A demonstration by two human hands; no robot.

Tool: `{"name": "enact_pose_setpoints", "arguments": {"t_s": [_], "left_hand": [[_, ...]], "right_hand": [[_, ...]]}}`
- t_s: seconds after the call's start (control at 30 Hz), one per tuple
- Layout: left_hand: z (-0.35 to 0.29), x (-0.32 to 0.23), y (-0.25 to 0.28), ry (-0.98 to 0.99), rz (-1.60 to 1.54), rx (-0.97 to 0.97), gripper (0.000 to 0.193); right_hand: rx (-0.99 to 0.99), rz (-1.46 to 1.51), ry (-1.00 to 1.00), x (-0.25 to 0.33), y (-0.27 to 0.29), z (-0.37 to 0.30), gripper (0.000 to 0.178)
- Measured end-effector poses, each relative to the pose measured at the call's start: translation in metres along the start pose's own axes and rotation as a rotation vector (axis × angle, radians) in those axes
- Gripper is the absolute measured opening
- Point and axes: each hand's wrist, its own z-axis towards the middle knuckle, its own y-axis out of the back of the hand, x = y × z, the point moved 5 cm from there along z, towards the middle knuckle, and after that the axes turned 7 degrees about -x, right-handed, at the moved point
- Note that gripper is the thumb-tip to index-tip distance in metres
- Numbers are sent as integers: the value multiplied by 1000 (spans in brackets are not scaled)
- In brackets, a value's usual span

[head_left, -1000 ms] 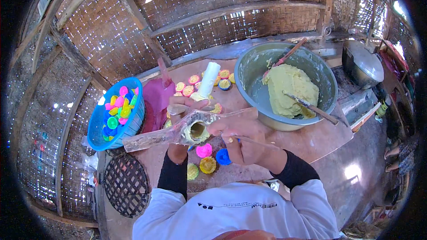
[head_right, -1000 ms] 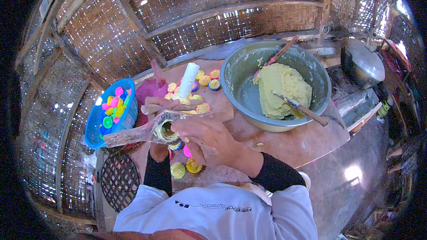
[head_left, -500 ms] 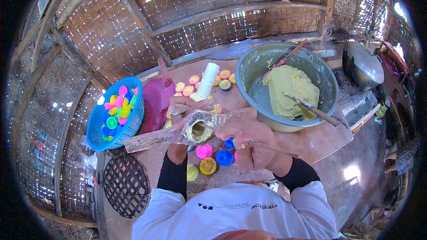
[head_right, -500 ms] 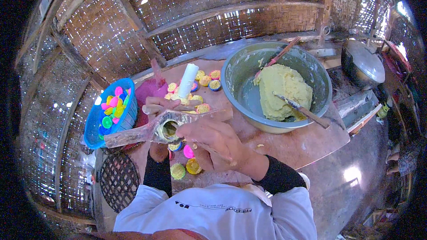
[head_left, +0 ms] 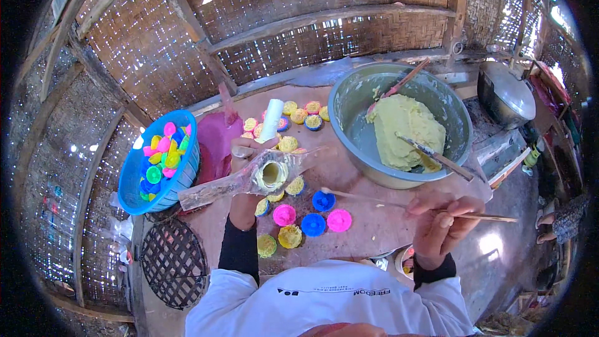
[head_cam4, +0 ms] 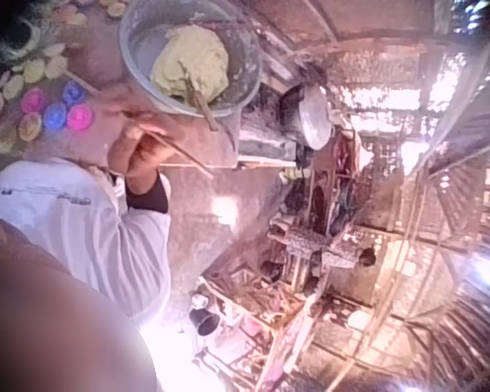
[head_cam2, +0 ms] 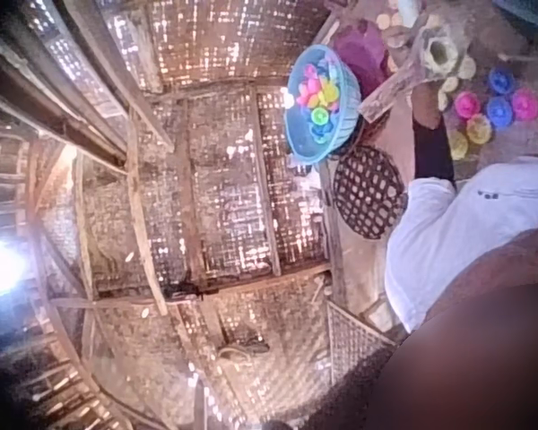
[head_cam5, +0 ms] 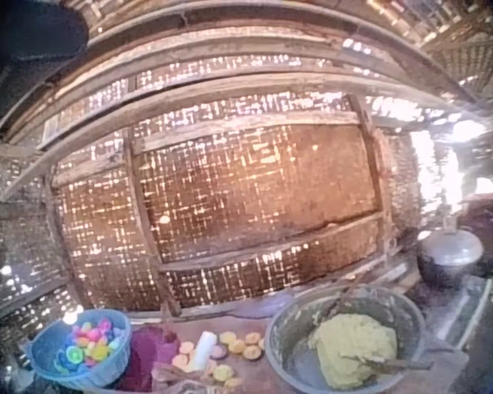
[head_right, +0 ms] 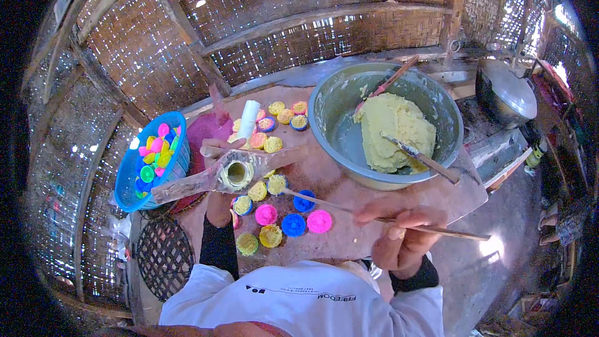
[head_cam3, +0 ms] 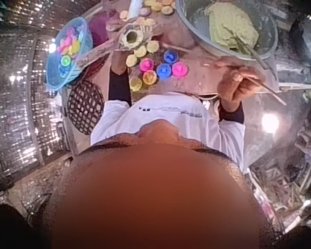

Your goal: The person scoops yellow dough from a large bowl and fills small colorful plastic molds arranged on a wooden table. They use a wooden tool to press the dough into the molds and then release the formed cakes onto the table surface.

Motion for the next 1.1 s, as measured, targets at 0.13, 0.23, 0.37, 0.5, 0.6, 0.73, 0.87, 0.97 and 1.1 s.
{"name": "enact_pose_setpoints", "arguments": {"t_s": [0.13,0.23,0.37,0.5,0.6,0.73,0.87,0.97,1.1], "left_hand": [[-6,11,13,-410,446,100,46],[-7,-16,2,-552,544,31,41],[-9,-37,-8,-529,435,0,32],[-5,-30,-8,-220,96,-70,15],[-7,-42,-9,-401,268,-83,15],[-7,-42,-16,-569,394,-65,20],[-2,-33,-10,-587,374,-98,27],[0,-18,-4,-504,349,-118,27],[-1,-34,-12,-665,412,-134,27]], "right_hand": [[164,-458,-15,-21,41,-11,6],[326,-840,121,-31,70,-11,15],[250,-909,227,-19,81,-10,14],[88,-780,247,7,90,-6,13],[-11,-643,207,32,89,-2,12],[69,-862,99,21,104,-14,8],[14,-869,147,-5,124,-17,7],[-133,-758,178,13,122,-11,7],[-225,-779,109,34,133,-5,8]]}}
